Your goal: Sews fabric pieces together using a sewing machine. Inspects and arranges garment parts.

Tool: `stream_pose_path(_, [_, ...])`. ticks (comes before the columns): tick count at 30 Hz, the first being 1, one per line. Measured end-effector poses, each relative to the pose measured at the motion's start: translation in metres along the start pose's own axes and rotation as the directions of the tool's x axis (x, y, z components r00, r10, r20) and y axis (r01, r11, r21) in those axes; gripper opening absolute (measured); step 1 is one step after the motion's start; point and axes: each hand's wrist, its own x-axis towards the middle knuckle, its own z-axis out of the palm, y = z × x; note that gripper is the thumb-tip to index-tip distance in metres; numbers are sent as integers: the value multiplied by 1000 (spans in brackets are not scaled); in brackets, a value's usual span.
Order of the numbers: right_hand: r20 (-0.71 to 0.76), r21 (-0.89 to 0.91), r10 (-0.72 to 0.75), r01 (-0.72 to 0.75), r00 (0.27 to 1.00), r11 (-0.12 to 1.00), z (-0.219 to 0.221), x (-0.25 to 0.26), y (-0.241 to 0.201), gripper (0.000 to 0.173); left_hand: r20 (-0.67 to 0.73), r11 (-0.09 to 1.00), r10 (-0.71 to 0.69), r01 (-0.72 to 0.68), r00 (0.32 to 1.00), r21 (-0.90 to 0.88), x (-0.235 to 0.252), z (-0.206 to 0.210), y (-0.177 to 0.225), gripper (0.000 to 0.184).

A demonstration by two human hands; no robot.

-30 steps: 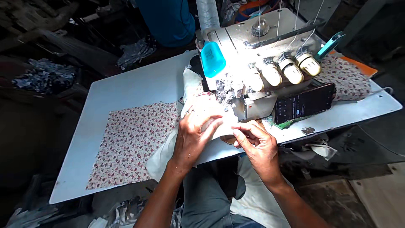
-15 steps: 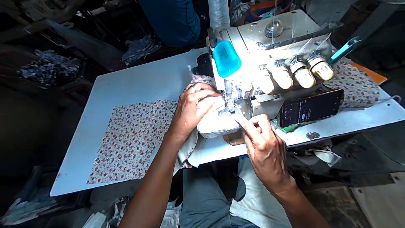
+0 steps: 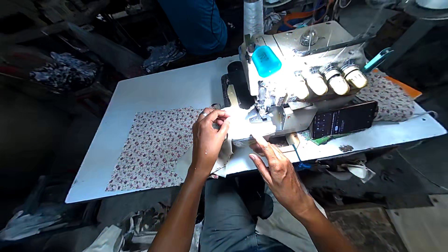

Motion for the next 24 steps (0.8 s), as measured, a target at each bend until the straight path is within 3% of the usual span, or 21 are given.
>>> stream_pose_path(3, [29,206,22,-27,999,978,5,4,-6,49,-12,995,-71,70,997,-68,-17,0,6,14])
stream_pose_path(6, [62,487,81,-101,995,868,6,8,-10,52,27,974,-105,108,994,-198,-43,5,15,16])
stream_pose_path(9, [-32,673,259,-170,965,720,4,8,-3,35,140,940,12,37,990,-340,-71,13,15,20])
stream_pose_path(11, [-149,687,433,-222,889,692,0,13,12,31,159,972,59,-21,986,-234,-84,15,3,29])
stream_pose_path(13, [-214,661,513,-264,831,703,-9,20,29,23,202,1000,0,5,979,-20,-94,12,-23,46])
stream_pose_path(15, [-237,634,467,-229,852,739,-14,21,35,12,287,984,-71,20,955,177,-100,6,-64,61])
stream_pose_path(17, [-214,618,413,-205,886,759,-17,17,27,12,313,956,-100,4,945,292,-102,-7,-89,67])
stream_pose_path(21, [-95,690,406,-234,909,685,-16,-5,2,45,258,977,-96,41,961,211,-92,-40,-84,48])
stream_pose_path(24, [-65,709,384,-228,921,668,-17,-14,-6,49,107,999,-40,38,993,27,-88,-42,-37,33])
